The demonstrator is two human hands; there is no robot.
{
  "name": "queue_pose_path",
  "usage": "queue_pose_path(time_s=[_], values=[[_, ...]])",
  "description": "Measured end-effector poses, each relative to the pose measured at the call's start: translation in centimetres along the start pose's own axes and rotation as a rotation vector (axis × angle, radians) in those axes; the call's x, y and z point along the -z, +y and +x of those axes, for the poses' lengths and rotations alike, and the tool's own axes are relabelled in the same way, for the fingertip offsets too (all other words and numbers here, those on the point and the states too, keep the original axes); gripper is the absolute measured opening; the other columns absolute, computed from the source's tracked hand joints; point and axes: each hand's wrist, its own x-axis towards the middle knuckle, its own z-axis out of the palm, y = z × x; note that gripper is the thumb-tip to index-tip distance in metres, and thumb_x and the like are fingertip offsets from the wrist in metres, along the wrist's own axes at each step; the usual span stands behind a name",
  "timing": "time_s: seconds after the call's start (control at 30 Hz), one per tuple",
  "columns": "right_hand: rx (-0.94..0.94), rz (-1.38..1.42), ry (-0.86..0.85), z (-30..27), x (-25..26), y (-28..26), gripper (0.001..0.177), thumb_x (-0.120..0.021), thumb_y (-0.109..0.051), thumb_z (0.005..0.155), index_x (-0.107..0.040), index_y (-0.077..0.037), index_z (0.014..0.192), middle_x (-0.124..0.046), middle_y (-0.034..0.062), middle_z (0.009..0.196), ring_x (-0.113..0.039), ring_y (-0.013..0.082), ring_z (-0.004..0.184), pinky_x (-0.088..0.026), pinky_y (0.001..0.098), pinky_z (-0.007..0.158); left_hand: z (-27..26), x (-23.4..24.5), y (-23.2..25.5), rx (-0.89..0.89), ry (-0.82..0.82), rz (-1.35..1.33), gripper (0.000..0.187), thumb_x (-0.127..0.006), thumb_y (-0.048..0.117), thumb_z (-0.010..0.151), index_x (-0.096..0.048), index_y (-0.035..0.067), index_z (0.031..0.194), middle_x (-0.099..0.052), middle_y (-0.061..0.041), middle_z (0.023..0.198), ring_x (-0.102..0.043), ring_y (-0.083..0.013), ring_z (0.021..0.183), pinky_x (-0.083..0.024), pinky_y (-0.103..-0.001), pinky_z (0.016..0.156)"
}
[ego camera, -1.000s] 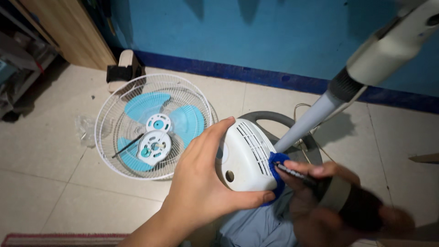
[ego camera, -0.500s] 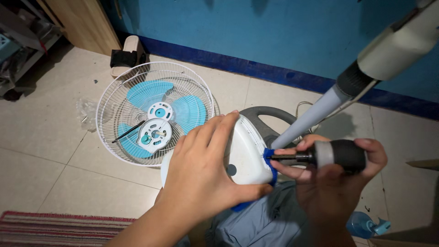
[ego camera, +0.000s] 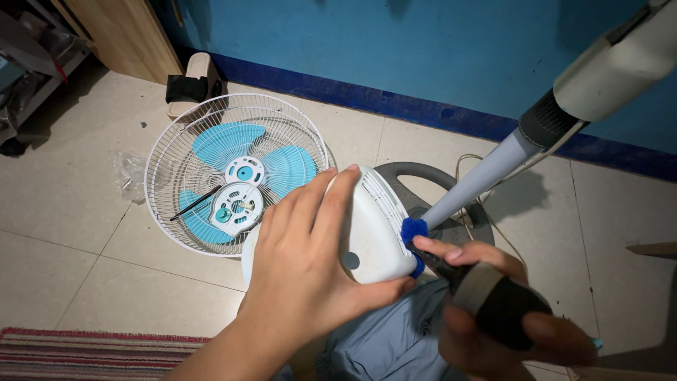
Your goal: The person wipes a fan motor housing with a blue cloth and applies oil from a squeeze bottle to the motor shaft and internal components.
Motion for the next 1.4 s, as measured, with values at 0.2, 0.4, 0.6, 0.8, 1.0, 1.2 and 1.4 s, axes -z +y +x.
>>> queue_pose_path(time_s=[0.2,0.4,0.6,0.8,1.0,1.2,1.4], values=[[0.082,-0.146,0.092,1.6,-1.6,1.7,0.055,-0.065,-0.014,0.101,-0.029,-0.037,0.135,-0.059,0.0240,0.127,-0.070,0.0268,0.105,-0.062,0.0582,0.097,0.0,-0.2,-0.2,0.001,0.010,0.043,0.108,-0.090,0.054,0.059,-0.049,-0.005,0.141,-0.058,-0.026,0.135,-0.058,-0.0408,0.121,-0.044,-0.048,0.100],[0.113,-0.108,0.108,1.2,-2.0,2.4,0.051,-0.069,-0.016,0.107,-0.029,-0.034,0.133,-0.058,0.0216,0.126,-0.068,0.0249,0.106,-0.067,0.0545,0.101,0.1,-0.5,-0.3,0.021,0.004,0.016,0.110,-0.090,0.054,0.059,-0.049,-0.008,0.139,-0.058,-0.026,0.133,-0.059,-0.0411,0.118,-0.044,-0.049,0.098],[0.169,-0.195,0.154,0.8,-3.1,2.0,0.051,-0.069,-0.023,0.101,-0.033,-0.037,0.134,-0.058,0.0157,0.124,-0.072,0.0234,0.103,-0.066,0.0543,0.092,0.2,-0.5,-0.5,0.029,-0.003,-0.061,0.110,-0.092,0.053,0.060,-0.048,-0.009,0.139,-0.057,-0.027,0.136,-0.059,-0.0409,0.123,-0.045,-0.048,0.102],[-0.175,0.744,0.043,1.6,0.9,2.0,0.074,-0.064,-0.056,0.102,-0.056,0.013,0.127,-0.062,0.0254,0.121,-0.058,0.0451,0.134,-0.038,0.0594,0.129,0.1,-0.5,-0.4,0.098,-0.050,-0.159,0.112,-0.093,0.052,0.057,-0.048,-0.010,0.138,-0.059,-0.027,0.135,-0.059,-0.0412,0.124,-0.046,-0.047,0.104],[-0.715,0.661,0.088,1.8,5.2,-0.7,0.079,-0.064,-0.045,0.084,-0.048,0.016,0.132,-0.059,0.0389,0.133,-0.040,0.0469,0.146,-0.015,0.0538,0.122,0.3,-0.4,-0.1,0.136,-0.078,-0.226,0.111,-0.092,0.051,0.057,-0.048,-0.009,0.139,-0.061,-0.024,0.133,-0.061,-0.0394,0.122,-0.048,-0.045,0.103],[-0.074,0.334,0.066,-0.4,0.8,1.8,0.044,-0.067,-0.025,0.106,-0.042,-0.025,0.142,-0.059,0.0213,0.132,-0.063,0.0338,0.124,-0.051,0.0504,0.110,0.2,-0.3,0.0,0.100,-0.058,-0.152,0.113,-0.092,0.055,0.056,-0.048,-0.008,0.139,-0.060,-0.024,0.135,-0.060,-0.0396,0.123,-0.046,-0.046,0.102],[-0.071,0.231,0.191,1.2,-0.4,1.7,0.044,-0.065,-0.024,0.111,-0.031,-0.035,0.137,-0.056,0.0182,0.122,-0.071,0.0371,0.107,-0.065,0.0512,0.091,-0.2,-0.1,0.0,0.033,-0.057,-0.074,0.099,-0.088,0.056,0.059,-0.055,0.015,0.143,-0.054,-0.025,0.135,-0.054,-0.0423,0.123,-0.043,-0.051,0.099]])
